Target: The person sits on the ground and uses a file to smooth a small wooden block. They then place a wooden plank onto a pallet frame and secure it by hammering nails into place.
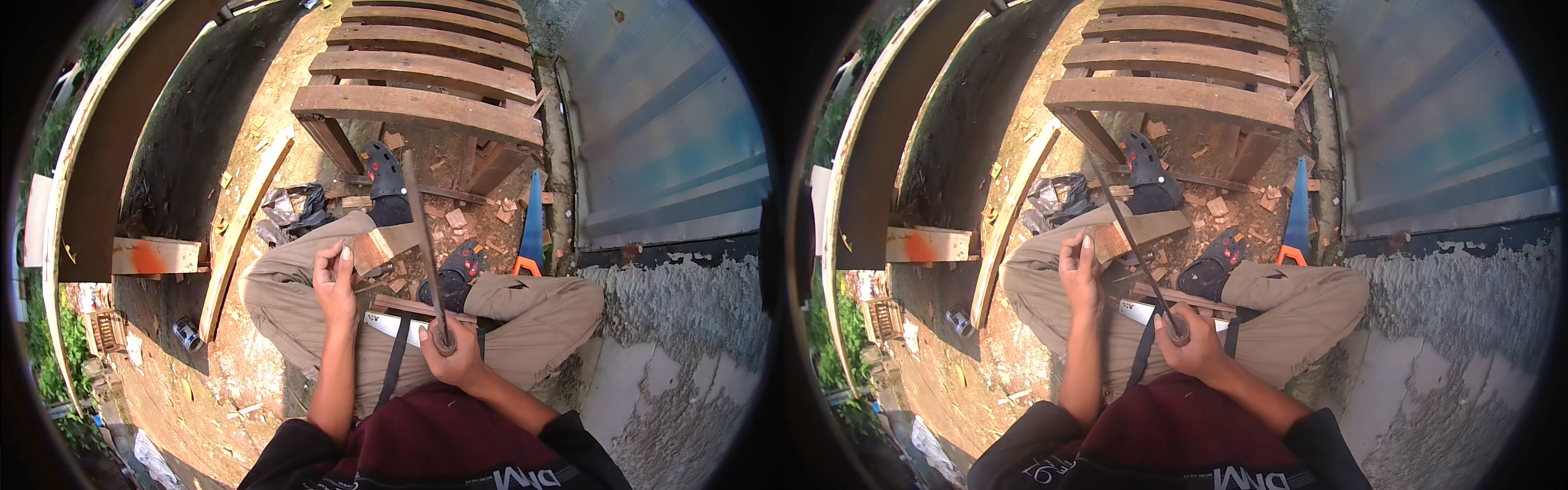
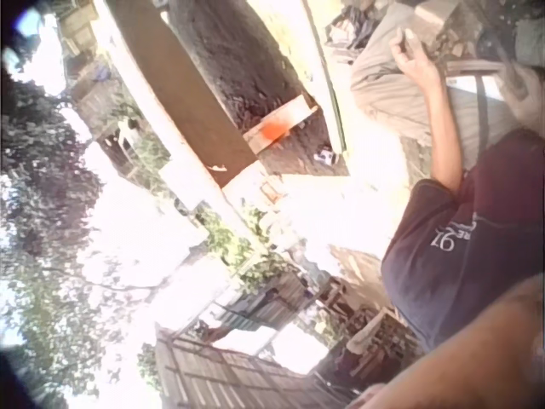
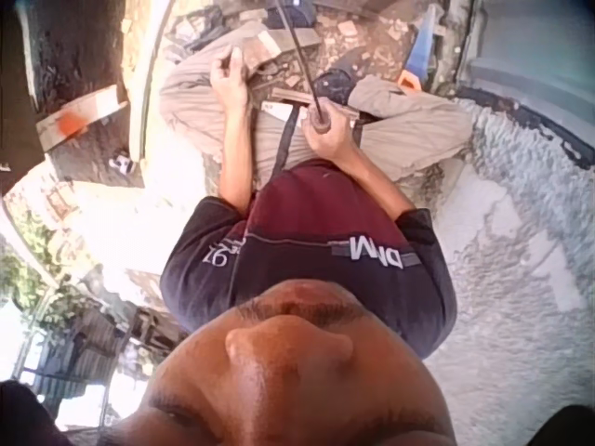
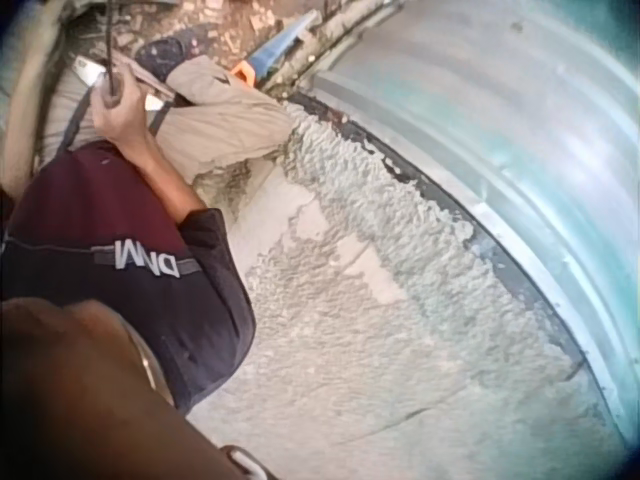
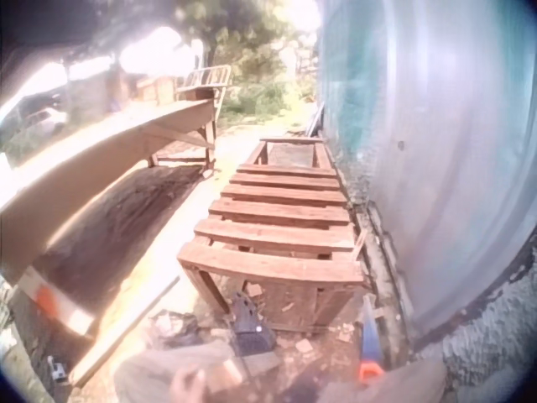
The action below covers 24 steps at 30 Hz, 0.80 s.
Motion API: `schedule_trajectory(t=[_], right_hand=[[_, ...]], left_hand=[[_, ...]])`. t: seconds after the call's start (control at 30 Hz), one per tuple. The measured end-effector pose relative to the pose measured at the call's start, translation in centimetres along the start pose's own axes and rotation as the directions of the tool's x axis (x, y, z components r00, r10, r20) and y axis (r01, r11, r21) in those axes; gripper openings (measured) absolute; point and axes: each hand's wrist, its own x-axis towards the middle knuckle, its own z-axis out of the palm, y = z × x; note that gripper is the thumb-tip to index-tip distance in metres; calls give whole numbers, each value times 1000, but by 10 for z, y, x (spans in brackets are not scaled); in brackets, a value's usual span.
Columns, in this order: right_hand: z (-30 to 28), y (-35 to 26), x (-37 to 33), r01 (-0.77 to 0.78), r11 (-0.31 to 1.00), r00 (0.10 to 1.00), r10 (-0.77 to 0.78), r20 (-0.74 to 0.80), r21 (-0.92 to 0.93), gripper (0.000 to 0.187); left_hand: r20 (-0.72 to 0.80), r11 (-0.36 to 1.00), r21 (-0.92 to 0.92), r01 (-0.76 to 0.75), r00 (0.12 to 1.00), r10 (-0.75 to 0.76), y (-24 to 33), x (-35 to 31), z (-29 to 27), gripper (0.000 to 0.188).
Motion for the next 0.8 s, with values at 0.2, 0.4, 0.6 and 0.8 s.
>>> schedule_trajectory(t=[0.2,0.4,0.6,0.8], right_hand=[[0,23,1,-75,996,997,75,19,-44,34],[-59,24,37,-156,969,954,97,-283,-194,25],[-144,56,-11,-401,694,914,256,-315,-598,42],[-148,78,6,-375,688,922,207,-327,-621,35]], left_hand=[[-53,997,49,-56,997,58,-10,11,1,28],[-4,913,298,-279,956,294,2,2,26,41],[106,814,452,-366,928,358,4,19,38,37],[234,748,324,-579,815,530,14,50,46,29]])
